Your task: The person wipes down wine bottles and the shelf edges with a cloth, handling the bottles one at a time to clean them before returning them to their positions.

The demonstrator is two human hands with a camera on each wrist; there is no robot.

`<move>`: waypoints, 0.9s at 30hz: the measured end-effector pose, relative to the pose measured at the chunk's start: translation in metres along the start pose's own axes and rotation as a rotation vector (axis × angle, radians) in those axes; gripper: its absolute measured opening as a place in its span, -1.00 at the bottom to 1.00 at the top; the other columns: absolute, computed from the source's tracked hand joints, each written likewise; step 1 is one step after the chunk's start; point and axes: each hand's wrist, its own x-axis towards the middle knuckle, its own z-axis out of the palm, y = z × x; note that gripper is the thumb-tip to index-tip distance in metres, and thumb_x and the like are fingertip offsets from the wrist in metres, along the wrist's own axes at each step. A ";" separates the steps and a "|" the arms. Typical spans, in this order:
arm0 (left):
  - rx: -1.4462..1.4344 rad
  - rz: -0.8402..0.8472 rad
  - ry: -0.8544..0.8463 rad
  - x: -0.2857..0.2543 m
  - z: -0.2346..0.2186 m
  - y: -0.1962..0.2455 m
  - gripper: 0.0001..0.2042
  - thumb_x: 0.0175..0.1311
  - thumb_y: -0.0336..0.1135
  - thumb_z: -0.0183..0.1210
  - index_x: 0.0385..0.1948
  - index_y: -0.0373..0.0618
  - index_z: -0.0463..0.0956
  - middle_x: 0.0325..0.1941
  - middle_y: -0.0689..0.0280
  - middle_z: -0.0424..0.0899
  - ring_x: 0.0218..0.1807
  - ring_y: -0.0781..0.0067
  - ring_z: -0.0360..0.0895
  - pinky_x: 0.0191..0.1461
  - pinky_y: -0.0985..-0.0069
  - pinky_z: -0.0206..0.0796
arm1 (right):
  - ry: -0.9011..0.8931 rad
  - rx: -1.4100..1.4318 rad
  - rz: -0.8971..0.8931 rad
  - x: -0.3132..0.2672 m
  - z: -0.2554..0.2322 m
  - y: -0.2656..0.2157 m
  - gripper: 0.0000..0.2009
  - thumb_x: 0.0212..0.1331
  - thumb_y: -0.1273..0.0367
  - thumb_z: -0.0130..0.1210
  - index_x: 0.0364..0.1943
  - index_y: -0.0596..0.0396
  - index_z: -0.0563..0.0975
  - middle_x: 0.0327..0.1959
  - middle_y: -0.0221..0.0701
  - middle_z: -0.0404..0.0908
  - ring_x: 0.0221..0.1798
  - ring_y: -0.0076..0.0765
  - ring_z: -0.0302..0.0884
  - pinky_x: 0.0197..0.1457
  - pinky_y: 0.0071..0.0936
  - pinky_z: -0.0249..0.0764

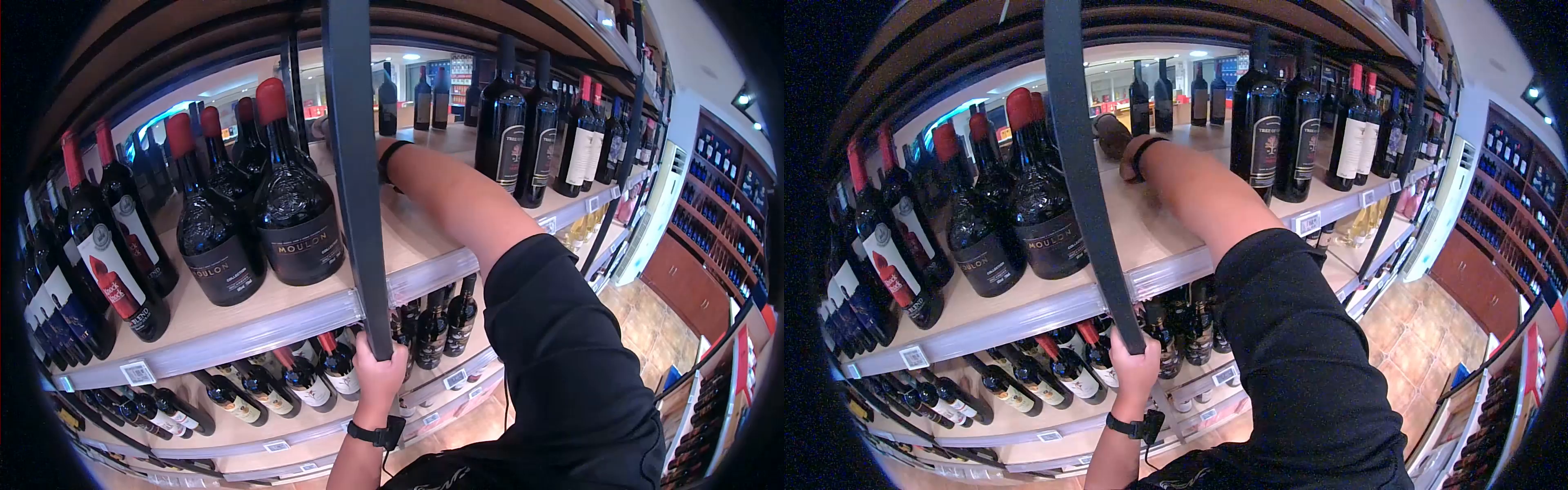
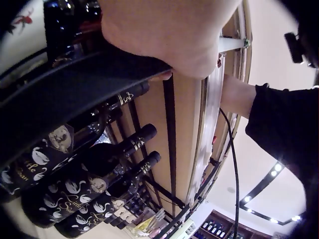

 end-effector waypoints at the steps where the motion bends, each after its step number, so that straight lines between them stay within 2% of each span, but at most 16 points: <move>1: 0.002 -0.011 -0.004 0.000 0.000 0.000 -0.68 0.19 -0.49 0.21 -0.01 -0.27 0.47 -0.42 0.38 0.55 -0.40 0.58 0.49 -0.25 0.52 0.42 | 0.001 0.003 0.005 0.000 0.001 0.003 -0.56 0.06 0.32 0.21 0.09 0.03 0.70 0.01 -0.10 0.76 0.02 -0.01 0.74 0.03 -0.12 0.64; 6: 0.036 -0.019 0.030 -0.001 0.002 0.000 -0.68 0.22 -0.50 0.21 0.02 -0.27 0.46 -0.39 0.38 0.53 -0.38 0.59 0.43 -0.25 0.54 0.39 | 0.017 -0.007 0.047 -0.002 0.010 0.015 -0.56 0.06 0.31 0.21 0.09 0.05 0.70 0.00 -0.09 0.76 0.01 -0.01 0.74 0.03 -0.12 0.64; 9: 0.042 0.013 0.088 -0.001 0.004 -0.001 -0.75 0.17 -0.46 0.26 -0.13 -0.27 0.49 -0.48 0.27 0.62 -0.46 0.50 0.58 -0.27 0.45 0.49 | 0.014 -0.009 0.087 -0.010 0.014 0.026 -0.56 0.06 0.31 0.22 0.08 0.06 0.70 0.00 -0.08 0.76 0.00 -0.01 0.74 0.02 -0.12 0.64; 12: -0.003 0.021 0.091 -0.001 0.005 -0.003 -0.73 0.16 -0.47 0.26 -0.11 -0.29 0.48 -0.47 0.29 0.61 -0.45 0.52 0.56 -0.28 0.46 0.48 | -0.018 0.028 0.061 -0.018 0.007 0.031 -0.57 0.04 0.24 0.23 0.02 0.08 0.73 0.08 -0.10 0.74 0.09 -0.04 0.73 0.12 -0.13 0.63; 15: 0.014 0.040 0.063 0.000 0.003 0.002 -0.72 0.15 -0.48 0.26 -0.10 -0.30 0.48 -0.48 0.30 0.60 -0.46 0.54 0.54 -0.29 0.48 0.47 | 0.161 0.086 -0.012 0.004 0.029 0.044 -0.60 0.08 0.23 0.19 0.00 0.07 0.74 0.08 -0.12 0.75 0.13 -0.07 0.72 0.16 -0.18 0.61; 18: -0.001 0.063 0.061 0.000 0.003 -0.002 -0.73 0.15 -0.48 0.26 -0.11 -0.29 0.48 -0.49 0.31 0.59 -0.46 0.56 0.53 -0.29 0.49 0.46 | 0.057 0.135 0.033 0.024 0.031 0.053 -0.60 0.11 0.22 0.17 0.00 0.04 0.75 0.08 -0.13 0.75 0.16 -0.09 0.72 0.17 -0.20 0.59; 20: 0.006 0.047 0.060 0.001 0.004 -0.006 -0.72 0.15 -0.48 0.26 -0.11 -0.29 0.48 -0.49 0.31 0.59 -0.46 0.56 0.53 -0.29 0.49 0.46 | -0.082 0.074 0.003 0.055 0.025 0.057 -0.61 0.12 0.21 0.17 0.00 0.03 0.75 0.07 -0.14 0.76 0.16 -0.10 0.71 0.18 -0.20 0.58; 22: 0.001 0.032 0.059 0.000 0.004 -0.003 -0.72 0.14 -0.47 0.27 -0.12 -0.28 0.48 -0.49 0.31 0.59 -0.46 0.56 0.54 -0.30 0.47 0.46 | -0.125 -0.204 -0.084 0.012 0.007 0.030 -0.62 0.11 0.23 0.18 -0.01 -0.02 0.77 0.05 -0.16 0.77 0.15 -0.08 0.72 0.19 -0.16 0.57; 25: 0.032 0.035 0.086 0.000 0.005 0.000 -0.73 0.15 -0.46 0.27 -0.13 -0.26 0.47 -0.50 0.31 0.59 -0.47 0.57 0.53 -0.31 0.46 0.46 | -0.045 -0.225 -0.077 -0.026 -0.006 0.016 -0.63 0.09 0.27 0.17 -0.02 0.02 0.77 0.03 -0.14 0.77 0.11 -0.06 0.72 0.19 -0.12 0.56; 26: 0.056 0.035 0.085 0.000 0.005 -0.002 -0.74 0.16 -0.45 0.26 -0.13 -0.24 0.46 -0.50 0.30 0.59 -0.48 0.54 0.54 -0.31 0.45 0.46 | -0.189 -0.263 -0.073 -0.028 -0.014 0.010 -0.58 0.07 0.27 0.20 0.04 0.08 0.74 0.09 -0.10 0.73 0.14 -0.05 0.69 0.20 -0.09 0.53; 27: 0.054 0.028 0.082 0.001 0.004 -0.002 -0.74 0.17 -0.45 0.27 -0.13 -0.24 0.46 -0.50 0.29 0.59 -0.48 0.53 0.54 -0.31 0.45 0.46 | -0.234 -0.232 -0.072 -0.018 -0.013 0.011 -0.56 0.07 0.27 0.20 0.07 0.10 0.72 0.12 -0.10 0.72 0.15 -0.05 0.68 0.21 -0.09 0.52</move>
